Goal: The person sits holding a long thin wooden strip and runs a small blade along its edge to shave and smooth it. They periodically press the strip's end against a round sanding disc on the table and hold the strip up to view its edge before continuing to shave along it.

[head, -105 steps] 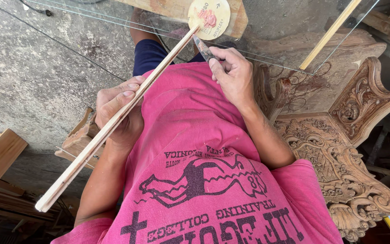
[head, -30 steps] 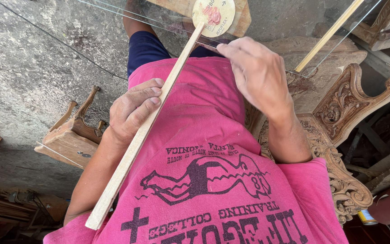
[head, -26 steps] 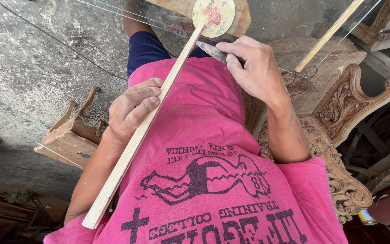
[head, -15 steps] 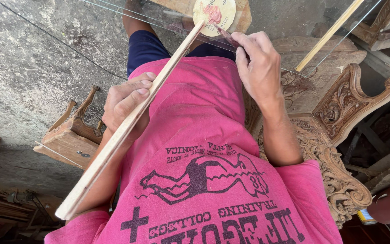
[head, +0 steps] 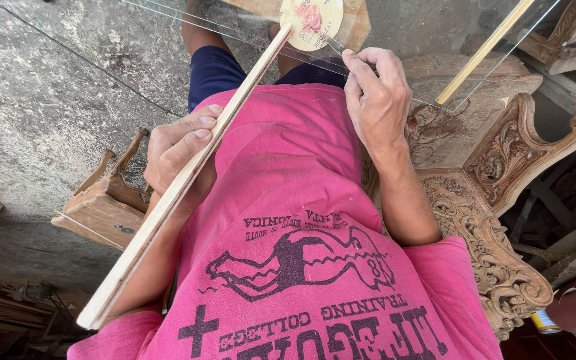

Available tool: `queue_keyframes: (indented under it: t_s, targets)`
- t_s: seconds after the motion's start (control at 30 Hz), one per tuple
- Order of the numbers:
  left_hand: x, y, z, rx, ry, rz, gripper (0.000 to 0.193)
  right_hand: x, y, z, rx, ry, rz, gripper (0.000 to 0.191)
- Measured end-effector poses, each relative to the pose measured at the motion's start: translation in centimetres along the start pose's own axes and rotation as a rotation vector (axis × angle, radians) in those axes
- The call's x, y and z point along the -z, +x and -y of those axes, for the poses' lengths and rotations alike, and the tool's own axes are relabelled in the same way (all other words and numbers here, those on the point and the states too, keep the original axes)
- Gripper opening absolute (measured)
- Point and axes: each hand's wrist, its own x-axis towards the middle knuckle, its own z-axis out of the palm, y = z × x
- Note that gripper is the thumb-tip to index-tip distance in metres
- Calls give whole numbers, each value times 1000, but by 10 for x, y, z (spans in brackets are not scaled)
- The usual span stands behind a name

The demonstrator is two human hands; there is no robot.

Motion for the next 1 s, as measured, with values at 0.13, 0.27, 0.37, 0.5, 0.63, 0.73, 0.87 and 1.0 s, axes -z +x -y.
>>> queue_keyframes:
  t_s: [0.13, 0.27, 0.37, 0.5, 0.63, 0.73, 0.87, 1.0]
  targets:
    - [1, 1, 0, -16, 20, 0, 32, -2, 2, -1, 11, -8, -1, 25]
    - [1, 2, -2, -20, 44, 6, 32, -4, 2, -2, 22, -4, 3, 25]
    - [0, 2, -3, -32, 33, 24, 31, -4, 3, -4, 45, -11, 13, 25]
    - [-1, 1, -3, -50, 27, 26, 30, 1, 6, -7, -7, 63, 83, 25]
    - [-1, 1, -1, -86, 26, 25, 28, 13, 11, -2, -63, 247, 160, 25]
    - [-1, 3, 0, -100, 8, 32, 28, 21, 12, 6, 32, 251, 155, 24]
    - [1, 4, 0, -129, -23, 32, 27, 23, 14, 10, 111, 273, 151, 23]
    - [2, 6, -4, -92, 49, 33, 25, 19, 12, 2, -207, 480, 249, 14]
